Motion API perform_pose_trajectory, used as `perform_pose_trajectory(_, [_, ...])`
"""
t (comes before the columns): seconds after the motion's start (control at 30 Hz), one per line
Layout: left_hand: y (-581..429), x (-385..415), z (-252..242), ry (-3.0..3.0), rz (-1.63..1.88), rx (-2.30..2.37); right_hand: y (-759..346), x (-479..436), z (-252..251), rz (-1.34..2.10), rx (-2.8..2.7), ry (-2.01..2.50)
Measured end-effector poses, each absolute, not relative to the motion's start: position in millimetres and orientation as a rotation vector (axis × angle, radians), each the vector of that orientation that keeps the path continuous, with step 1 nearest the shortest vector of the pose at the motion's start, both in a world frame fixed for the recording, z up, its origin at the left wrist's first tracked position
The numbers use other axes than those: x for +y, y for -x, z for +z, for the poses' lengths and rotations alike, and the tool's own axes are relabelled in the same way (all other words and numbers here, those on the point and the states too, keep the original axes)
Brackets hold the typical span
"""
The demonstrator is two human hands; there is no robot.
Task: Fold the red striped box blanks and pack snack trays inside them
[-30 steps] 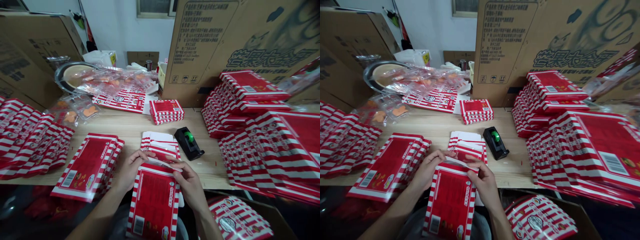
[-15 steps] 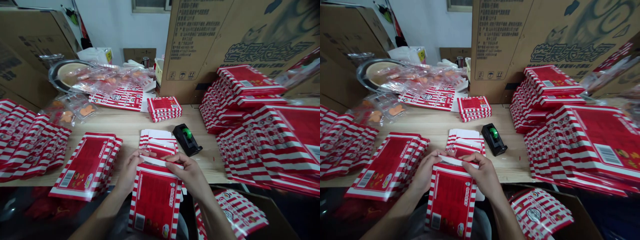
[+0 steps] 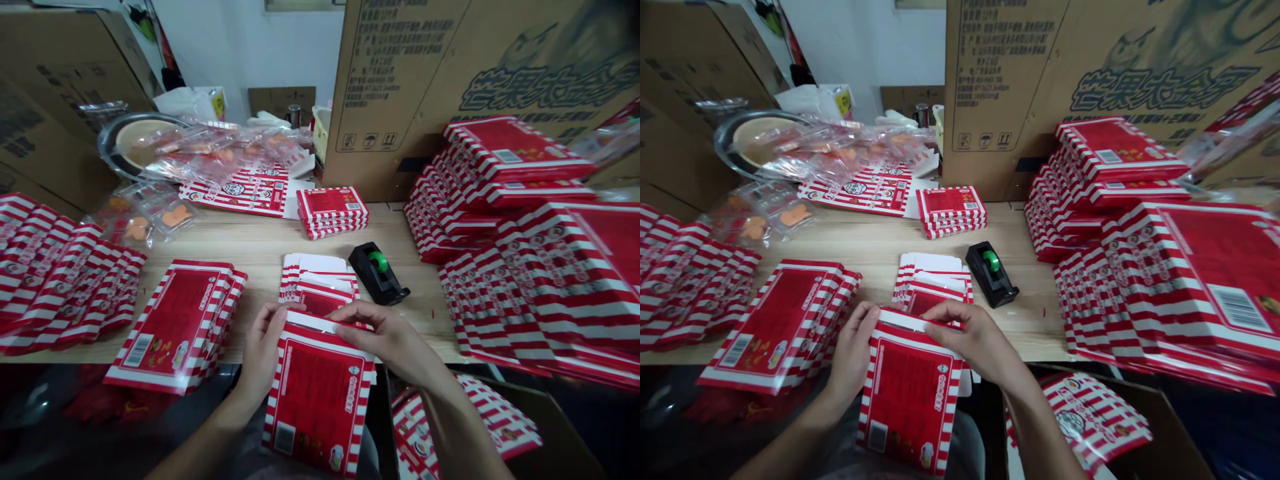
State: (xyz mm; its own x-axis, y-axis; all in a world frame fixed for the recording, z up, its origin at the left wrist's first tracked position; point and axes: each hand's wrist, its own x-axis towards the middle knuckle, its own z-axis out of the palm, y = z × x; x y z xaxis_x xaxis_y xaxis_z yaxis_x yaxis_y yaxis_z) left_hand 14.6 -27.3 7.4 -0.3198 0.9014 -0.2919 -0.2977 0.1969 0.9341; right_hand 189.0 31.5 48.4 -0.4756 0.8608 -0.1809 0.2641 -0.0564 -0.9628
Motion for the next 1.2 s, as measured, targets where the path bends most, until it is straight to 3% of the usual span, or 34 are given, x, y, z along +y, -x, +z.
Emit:
perform_pose_trajectory(0.33, [-9.4, -28.7, 6.8, -0.788, 1.384, 1.414, -162.4, 30.7, 52.9, 1.147, -2.104, 1.177])
perform_pose_trajectory(0.53, [0.1, -31.6, 2.9, -0.949, 1.295, 1.301, -176.5, 27.9, 58.1, 1.563, -2.045, 0.868])
perform_pose_trajectory(0.7, [3.7, -32.3, -5.1, -0.869, 1.273, 1.308, -196.2, 18.3, 35.1, 1.658, -1.531, 1.171])
perform_pose_trajectory(0.9, [-4.4, -36.1, -10.8, -1.048, 1.186, 1.397, -210.3, 14.5, 18.4, 1.866, -1.172, 1.182])
perform_pose_trajectory(1.2, [-5.5, -36.4, -10.5, -1.080, 1.151, 1.567, -213.6, 0.0, 25.0, 1.729, -1.447, 1.089])
